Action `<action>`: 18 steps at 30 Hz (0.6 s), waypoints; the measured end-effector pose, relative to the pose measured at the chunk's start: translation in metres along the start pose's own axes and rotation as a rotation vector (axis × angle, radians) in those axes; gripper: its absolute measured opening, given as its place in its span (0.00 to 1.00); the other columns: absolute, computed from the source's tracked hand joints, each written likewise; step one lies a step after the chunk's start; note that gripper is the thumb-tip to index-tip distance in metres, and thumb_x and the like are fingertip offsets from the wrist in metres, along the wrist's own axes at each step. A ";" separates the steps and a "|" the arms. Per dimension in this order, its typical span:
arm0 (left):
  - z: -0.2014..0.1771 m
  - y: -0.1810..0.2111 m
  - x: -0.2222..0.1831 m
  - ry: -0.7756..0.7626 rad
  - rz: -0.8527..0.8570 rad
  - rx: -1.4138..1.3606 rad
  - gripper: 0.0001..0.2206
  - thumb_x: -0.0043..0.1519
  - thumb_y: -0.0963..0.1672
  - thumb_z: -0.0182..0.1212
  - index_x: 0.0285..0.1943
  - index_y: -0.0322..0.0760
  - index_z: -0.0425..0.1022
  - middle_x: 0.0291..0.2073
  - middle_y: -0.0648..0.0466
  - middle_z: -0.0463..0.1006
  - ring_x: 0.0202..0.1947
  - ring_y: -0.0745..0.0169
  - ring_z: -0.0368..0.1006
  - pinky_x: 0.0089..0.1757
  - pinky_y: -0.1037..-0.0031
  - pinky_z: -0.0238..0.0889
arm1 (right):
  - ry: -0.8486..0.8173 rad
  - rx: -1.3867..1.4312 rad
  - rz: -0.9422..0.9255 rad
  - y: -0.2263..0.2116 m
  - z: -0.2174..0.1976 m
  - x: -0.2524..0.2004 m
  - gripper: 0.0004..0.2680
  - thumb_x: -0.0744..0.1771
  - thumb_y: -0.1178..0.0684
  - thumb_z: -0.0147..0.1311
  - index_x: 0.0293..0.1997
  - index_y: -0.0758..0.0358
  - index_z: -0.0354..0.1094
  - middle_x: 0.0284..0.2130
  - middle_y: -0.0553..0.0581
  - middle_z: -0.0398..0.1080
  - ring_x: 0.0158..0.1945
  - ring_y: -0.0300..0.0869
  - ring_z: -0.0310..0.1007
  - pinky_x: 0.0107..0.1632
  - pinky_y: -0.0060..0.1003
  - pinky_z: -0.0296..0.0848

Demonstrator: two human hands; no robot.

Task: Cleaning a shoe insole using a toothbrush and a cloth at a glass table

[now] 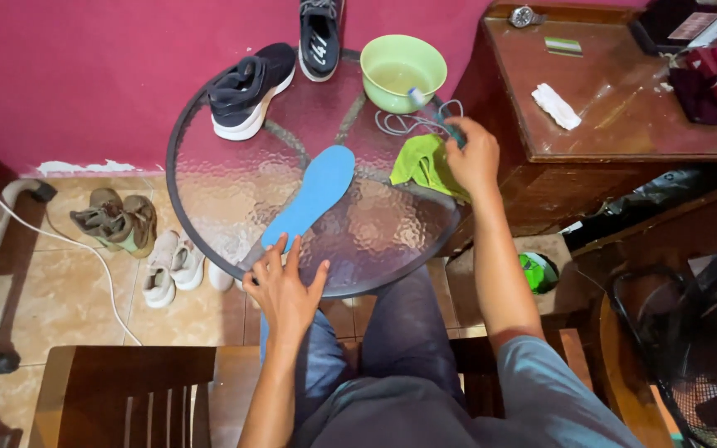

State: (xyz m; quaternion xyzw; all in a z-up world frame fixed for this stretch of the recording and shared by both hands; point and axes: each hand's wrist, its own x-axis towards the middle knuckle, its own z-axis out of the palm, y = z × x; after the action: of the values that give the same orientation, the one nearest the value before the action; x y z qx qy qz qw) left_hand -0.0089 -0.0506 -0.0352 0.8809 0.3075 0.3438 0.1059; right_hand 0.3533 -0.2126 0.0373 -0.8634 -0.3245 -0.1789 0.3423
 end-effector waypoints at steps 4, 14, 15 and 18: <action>-0.004 0.002 0.001 0.010 0.019 0.000 0.26 0.59 0.58 0.65 0.60 0.45 0.78 0.59 0.55 0.73 0.54 0.51 0.65 0.53 0.52 0.43 | -0.067 -0.057 -0.087 0.013 0.026 -0.009 0.13 0.62 0.54 0.59 0.48 0.41 0.78 0.39 0.49 0.78 0.44 0.51 0.79 0.48 0.46 0.76; -0.005 0.003 0.003 0.007 0.015 -0.007 0.26 0.58 0.58 0.66 0.60 0.45 0.78 0.59 0.54 0.73 0.54 0.49 0.66 0.52 0.52 0.44 | -0.051 -0.270 -0.539 -0.040 0.129 0.023 0.08 0.60 0.59 0.56 0.40 0.62 0.71 0.36 0.61 0.66 0.40 0.57 0.73 0.40 0.48 0.75; -0.005 0.004 0.003 -0.002 0.009 -0.014 0.26 0.58 0.58 0.66 0.61 0.45 0.78 0.60 0.53 0.73 0.54 0.48 0.66 0.52 0.51 0.44 | -0.029 -0.315 -0.572 -0.041 0.139 0.028 0.06 0.61 0.60 0.55 0.39 0.63 0.70 0.35 0.61 0.65 0.40 0.57 0.73 0.38 0.46 0.75; -0.004 0.004 0.003 -0.020 0.000 -0.006 0.27 0.58 0.58 0.65 0.61 0.46 0.78 0.60 0.53 0.73 0.54 0.47 0.67 0.52 0.50 0.45 | -0.028 -0.333 -0.545 -0.041 0.149 0.031 0.06 0.63 0.60 0.54 0.41 0.63 0.71 0.35 0.59 0.64 0.39 0.54 0.74 0.37 0.43 0.76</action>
State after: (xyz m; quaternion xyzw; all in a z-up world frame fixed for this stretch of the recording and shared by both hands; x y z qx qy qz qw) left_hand -0.0084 -0.0518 -0.0288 0.8839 0.3056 0.3359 0.1119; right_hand 0.3608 -0.0710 -0.0311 -0.7912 -0.5149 -0.3028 0.1311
